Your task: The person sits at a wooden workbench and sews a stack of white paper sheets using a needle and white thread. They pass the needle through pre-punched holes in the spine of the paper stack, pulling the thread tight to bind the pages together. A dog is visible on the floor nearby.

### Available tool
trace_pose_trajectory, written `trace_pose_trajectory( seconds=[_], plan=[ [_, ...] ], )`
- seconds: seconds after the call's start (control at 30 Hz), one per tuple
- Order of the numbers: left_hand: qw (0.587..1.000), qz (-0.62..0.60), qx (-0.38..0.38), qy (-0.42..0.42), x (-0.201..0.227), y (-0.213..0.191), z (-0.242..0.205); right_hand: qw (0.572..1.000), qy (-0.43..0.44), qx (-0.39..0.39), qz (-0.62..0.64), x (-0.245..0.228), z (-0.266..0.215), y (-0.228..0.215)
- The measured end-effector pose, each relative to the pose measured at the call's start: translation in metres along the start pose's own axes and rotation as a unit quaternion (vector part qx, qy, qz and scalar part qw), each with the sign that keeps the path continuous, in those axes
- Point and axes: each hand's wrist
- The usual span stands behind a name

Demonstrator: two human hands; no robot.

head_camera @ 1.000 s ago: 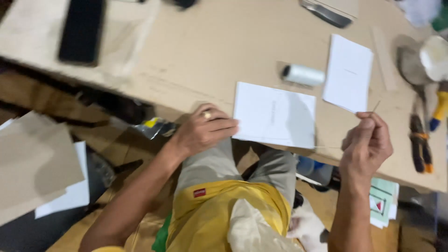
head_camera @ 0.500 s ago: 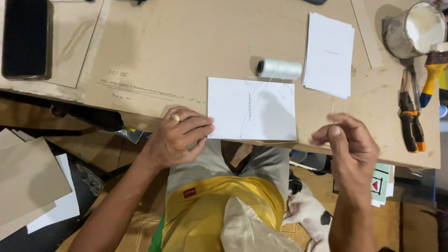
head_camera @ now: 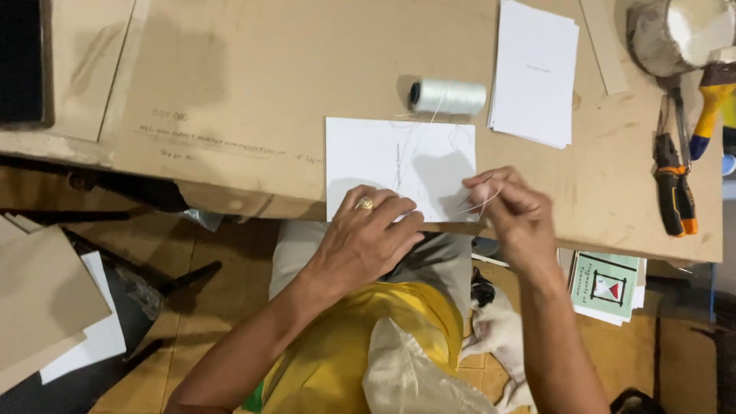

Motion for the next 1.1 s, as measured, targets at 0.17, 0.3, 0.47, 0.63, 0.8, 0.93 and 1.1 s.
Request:
trace_pose_trajectory(
  seconds=[0.17,0.3,0.47,0.63,0.8,0.93,1.1],
  plan=[
    [0.998,-0.004,-0.065,-0.023,-0.002,-0.001,0.011,0.997,0.036,0.052,0.040,-0.005,-0.009,0.027],
    [0.995,-0.007,-0.092,-0.025,-0.003,-0.004,0.013,0.993,0.046,0.078,0.076,-0.001,-0.010,0.038],
    [0.997,-0.015,-0.071,-0.023,-0.003,-0.002,0.014,0.992,0.040,0.081,0.082,0.002,-0.010,0.036],
    [0.996,-0.018,-0.084,-0.029,-0.002,-0.001,0.014,0.992,0.036,0.081,0.085,-0.002,-0.008,0.037],
    [0.998,-0.005,-0.052,-0.021,-0.001,-0.001,0.014,0.994,0.026,0.075,0.075,-0.004,-0.009,0.036],
    [0.998,-0.001,-0.053,-0.027,-0.001,0.000,0.014,0.992,0.022,0.084,0.091,0.001,-0.012,0.037],
    [0.998,-0.006,-0.058,-0.026,-0.005,0.005,0.012,0.992,0.021,0.080,0.092,-0.002,-0.012,0.039]
  ],
)
Point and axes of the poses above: each hand's wrist, its own z-axis towards the middle knuckle, its own y-axis out of the palm, x = y × z, and after that the axes turned 10 degrees about -y, right-handed
